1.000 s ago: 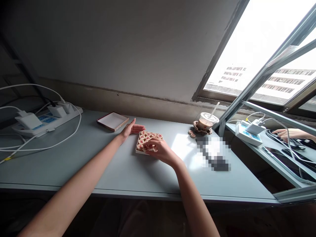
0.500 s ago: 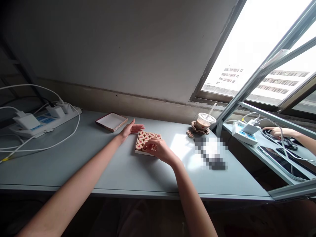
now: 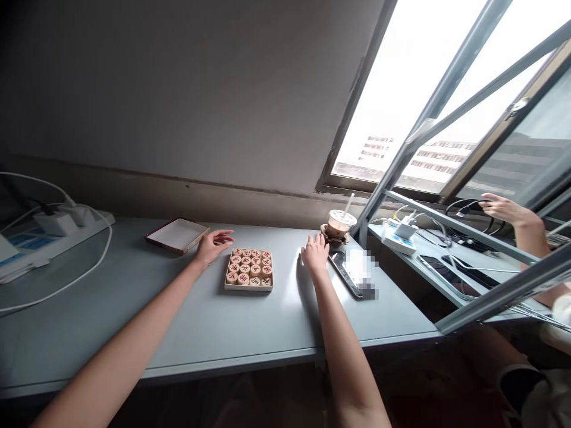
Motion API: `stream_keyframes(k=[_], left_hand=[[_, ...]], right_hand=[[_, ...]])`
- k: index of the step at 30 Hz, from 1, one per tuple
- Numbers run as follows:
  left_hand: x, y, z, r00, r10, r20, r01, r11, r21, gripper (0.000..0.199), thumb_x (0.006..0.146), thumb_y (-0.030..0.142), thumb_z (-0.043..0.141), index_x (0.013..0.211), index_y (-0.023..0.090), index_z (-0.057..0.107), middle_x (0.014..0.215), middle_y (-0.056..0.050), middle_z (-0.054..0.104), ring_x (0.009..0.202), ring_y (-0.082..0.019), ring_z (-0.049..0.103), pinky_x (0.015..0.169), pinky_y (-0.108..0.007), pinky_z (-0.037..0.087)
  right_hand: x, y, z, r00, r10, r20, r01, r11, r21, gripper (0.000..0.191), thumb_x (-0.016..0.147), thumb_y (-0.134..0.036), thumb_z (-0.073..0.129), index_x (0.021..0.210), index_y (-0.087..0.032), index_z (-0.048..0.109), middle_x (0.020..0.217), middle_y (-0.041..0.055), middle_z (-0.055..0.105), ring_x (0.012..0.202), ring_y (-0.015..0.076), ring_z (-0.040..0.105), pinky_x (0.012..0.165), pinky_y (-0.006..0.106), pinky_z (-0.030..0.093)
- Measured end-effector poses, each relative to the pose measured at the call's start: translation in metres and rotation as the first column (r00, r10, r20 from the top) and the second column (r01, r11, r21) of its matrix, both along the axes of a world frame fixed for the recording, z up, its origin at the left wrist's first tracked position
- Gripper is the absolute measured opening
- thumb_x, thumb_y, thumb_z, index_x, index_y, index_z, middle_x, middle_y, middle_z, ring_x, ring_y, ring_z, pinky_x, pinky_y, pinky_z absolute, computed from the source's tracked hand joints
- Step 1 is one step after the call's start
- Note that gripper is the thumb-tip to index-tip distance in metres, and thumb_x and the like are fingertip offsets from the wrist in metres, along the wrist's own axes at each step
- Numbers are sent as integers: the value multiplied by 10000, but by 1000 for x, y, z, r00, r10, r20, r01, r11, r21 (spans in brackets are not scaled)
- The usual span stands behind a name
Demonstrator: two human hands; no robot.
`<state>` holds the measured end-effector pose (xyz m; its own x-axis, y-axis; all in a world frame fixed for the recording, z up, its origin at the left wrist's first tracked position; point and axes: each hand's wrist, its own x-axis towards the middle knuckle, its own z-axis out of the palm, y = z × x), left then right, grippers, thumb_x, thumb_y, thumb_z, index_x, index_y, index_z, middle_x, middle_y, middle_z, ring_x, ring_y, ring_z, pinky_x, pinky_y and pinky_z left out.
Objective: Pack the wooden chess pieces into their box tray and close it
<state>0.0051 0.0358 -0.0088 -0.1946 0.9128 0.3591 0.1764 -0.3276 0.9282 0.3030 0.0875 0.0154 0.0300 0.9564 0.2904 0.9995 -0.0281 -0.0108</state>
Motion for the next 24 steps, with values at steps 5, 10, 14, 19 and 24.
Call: stream_keyframes(k=[5,10,14,19,24], left_hand=[[-2,0,1,995,48,-84,-44,998,51,353,638,254,661,971,142,627,799,-67,678,782,-183,619,694,-290,468],[-2,2,-2,992,68,-110,-65,998,26,349,636,277,677,956,172,585,774,-39,677,692,-146,579,642,-262,427],[-4,4,-8,994,94,-60,-92,995,31,454,628,273,699,1000,208,446,757,7,676,597,-104,512,615,-239,398],[-4,0,-4,997,62,-45,-61,998,22,438,612,314,731,959,189,495,752,-16,673,665,-125,564,647,-251,416],[0,-5,3,999,-32,-12,32,999,-4,361,646,428,706,855,151,609,808,-70,669,807,-186,621,718,-285,451]], right_hand=[[10,14,-17,996,-89,28,91,988,-125,509,926,-298,330,1353,-23,368,1436,221,293,1348,301,205,1071,469,148],[15,8,-20,994,57,-91,-66,993,-102,391,914,-212,320,1234,-93,509,1369,194,396,1232,314,371,1010,522,253],[16,-1,-13,961,245,-127,-260,958,-118,351,884,-145,384,1192,-114,549,1300,162,475,1195,239,427,990,354,335],[6,-13,2,830,497,-253,-532,841,-93,251,823,-157,517,1042,-172,641,1122,91,602,967,181,581,860,273,440],[-4,-18,3,795,522,-308,-555,832,-23,305,824,-184,531,1120,-187,605,1013,77,609,788,151,601,765,272,464]])
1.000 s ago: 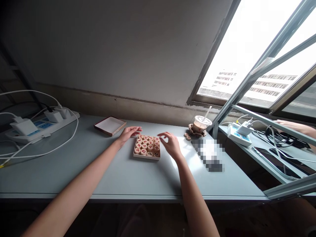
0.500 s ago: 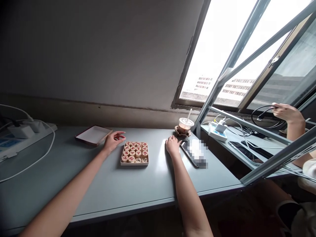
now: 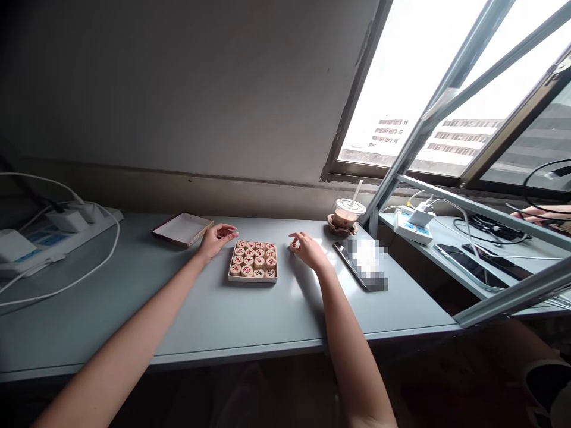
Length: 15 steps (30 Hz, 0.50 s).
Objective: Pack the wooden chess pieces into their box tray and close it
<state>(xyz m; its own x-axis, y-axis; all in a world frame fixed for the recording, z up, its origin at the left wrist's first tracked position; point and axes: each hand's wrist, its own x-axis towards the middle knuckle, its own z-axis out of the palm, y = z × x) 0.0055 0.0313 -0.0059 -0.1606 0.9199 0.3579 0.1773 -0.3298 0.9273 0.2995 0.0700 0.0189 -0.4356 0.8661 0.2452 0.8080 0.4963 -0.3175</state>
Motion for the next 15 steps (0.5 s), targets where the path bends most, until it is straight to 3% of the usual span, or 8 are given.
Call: stream_keyframes(k=[5,9,12,15], left_hand=[[2,2,-1,997,-45,60,45,999,10,331,748,464,596,829,143,613,749,-62,666,773,-178,631,696,-280,446],[1,4,-3,995,-56,78,56,998,13,295,756,430,591,826,145,612,744,-59,663,760,-175,633,686,-278,445],[1,4,-3,995,-65,74,64,998,12,284,759,420,589,829,145,614,740,-55,660,757,-173,630,693,-282,444],[1,5,-3,995,-59,76,58,998,9,286,756,420,592,833,147,620,747,-52,660,754,-170,629,698,-282,444]], right_hand=[[-2,-2,4,998,53,-21,-53,998,-32,187,807,-244,570,942,-188,688,955,71,616,708,141,589,706,273,457],[-9,-14,23,962,146,-230,-173,979,-104,278,796,-436,580,948,-226,680,929,43,638,719,148,579,663,279,454],[-18,-26,35,904,267,-333,-348,914,-211,338,773,-482,592,979,-225,669,963,39,646,808,162,571,743,294,455],[-27,-34,40,873,359,-329,-463,823,-329,355,743,-464,630,995,-216,664,1018,44,646,876,179,557,791,303,448]])
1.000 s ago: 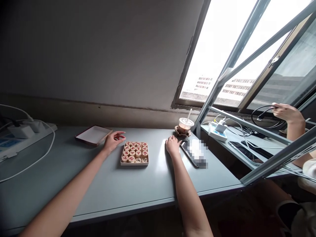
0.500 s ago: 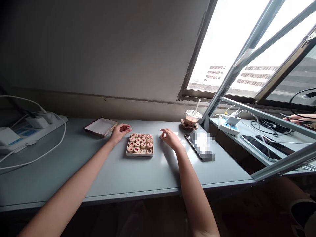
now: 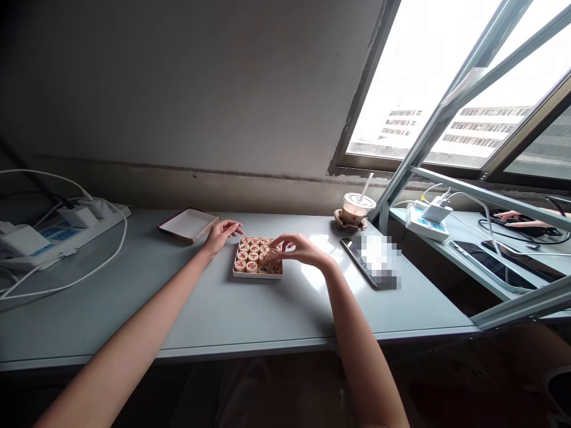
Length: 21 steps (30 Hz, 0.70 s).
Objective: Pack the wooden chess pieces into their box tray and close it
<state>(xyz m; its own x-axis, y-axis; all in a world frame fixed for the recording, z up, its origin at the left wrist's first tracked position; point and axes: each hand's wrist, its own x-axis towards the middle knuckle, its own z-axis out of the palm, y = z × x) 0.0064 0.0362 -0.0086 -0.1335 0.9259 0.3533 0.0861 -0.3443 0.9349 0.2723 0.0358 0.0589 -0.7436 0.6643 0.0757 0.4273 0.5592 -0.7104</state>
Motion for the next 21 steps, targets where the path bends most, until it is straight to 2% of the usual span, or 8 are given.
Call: stream_keyframes(k=[4,10,16,21], left_hand=[[0,0,0,1000,6,2,-6,1000,-10,297,745,421,596,819,137,638,750,-64,671,750,-172,629,697,-284,446],[0,-4,2,1000,6,0,-7,998,-54,295,665,399,681,778,128,644,711,-62,670,738,-175,628,761,-318,472],[2,-5,4,999,46,18,-45,995,-94,341,571,412,743,714,121,636,671,-61,651,680,-180,630,739,-353,502],[1,-5,3,999,37,-25,-39,996,-77,345,589,428,740,729,126,652,693,-70,668,706,-183,631,769,-363,508]], right_hand=[[-6,-6,0,997,72,36,-70,996,-54,368,746,-456,627,1011,-201,650,1055,53,638,901,190,551,796,305,447],[-7,-8,1,995,91,30,-89,995,-40,352,757,-426,617,1029,-204,645,1073,45,636,911,187,550,809,303,446],[-10,-9,2,995,87,43,-86,996,-24,353,750,-423,619,1023,-202,649,1075,49,639,901,191,554,810,312,450],[-12,-11,4,993,116,37,-116,993,-23,365,748,-427,626,1033,-199,643,1064,45,638,863,174,552,770,286,450]])
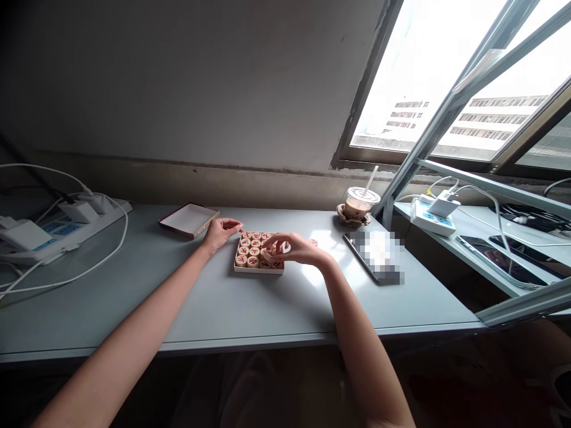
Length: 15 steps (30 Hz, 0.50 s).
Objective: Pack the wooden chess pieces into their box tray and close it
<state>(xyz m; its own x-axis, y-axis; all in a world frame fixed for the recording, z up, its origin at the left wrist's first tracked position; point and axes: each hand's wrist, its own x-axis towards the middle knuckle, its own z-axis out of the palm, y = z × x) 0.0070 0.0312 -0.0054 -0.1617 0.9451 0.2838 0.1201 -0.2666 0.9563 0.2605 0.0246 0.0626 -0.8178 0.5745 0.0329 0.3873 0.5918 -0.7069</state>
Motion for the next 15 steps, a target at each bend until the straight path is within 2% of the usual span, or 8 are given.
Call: stream_keyframes(k=[5,15], left_hand=[[0,-1,0,1000,-23,-2,23,1000,11,359,598,451,742,731,126,665,702,-77,681,719,-186,634,803,-375,506],[0,1,0,999,-28,18,28,999,-23,387,525,446,792,702,122,678,702,-86,688,716,-206,649,794,-380,509]], right_hand=[[-1,-2,0,1000,16,18,-16,1000,-7,375,752,-440,623,1044,-206,643,1056,41,636,842,168,545,751,278,444],[-3,-5,0,999,46,-11,-46,998,-48,361,767,-356,613,1104,-228,622,1046,36,617,840,159,552,732,258,448]])
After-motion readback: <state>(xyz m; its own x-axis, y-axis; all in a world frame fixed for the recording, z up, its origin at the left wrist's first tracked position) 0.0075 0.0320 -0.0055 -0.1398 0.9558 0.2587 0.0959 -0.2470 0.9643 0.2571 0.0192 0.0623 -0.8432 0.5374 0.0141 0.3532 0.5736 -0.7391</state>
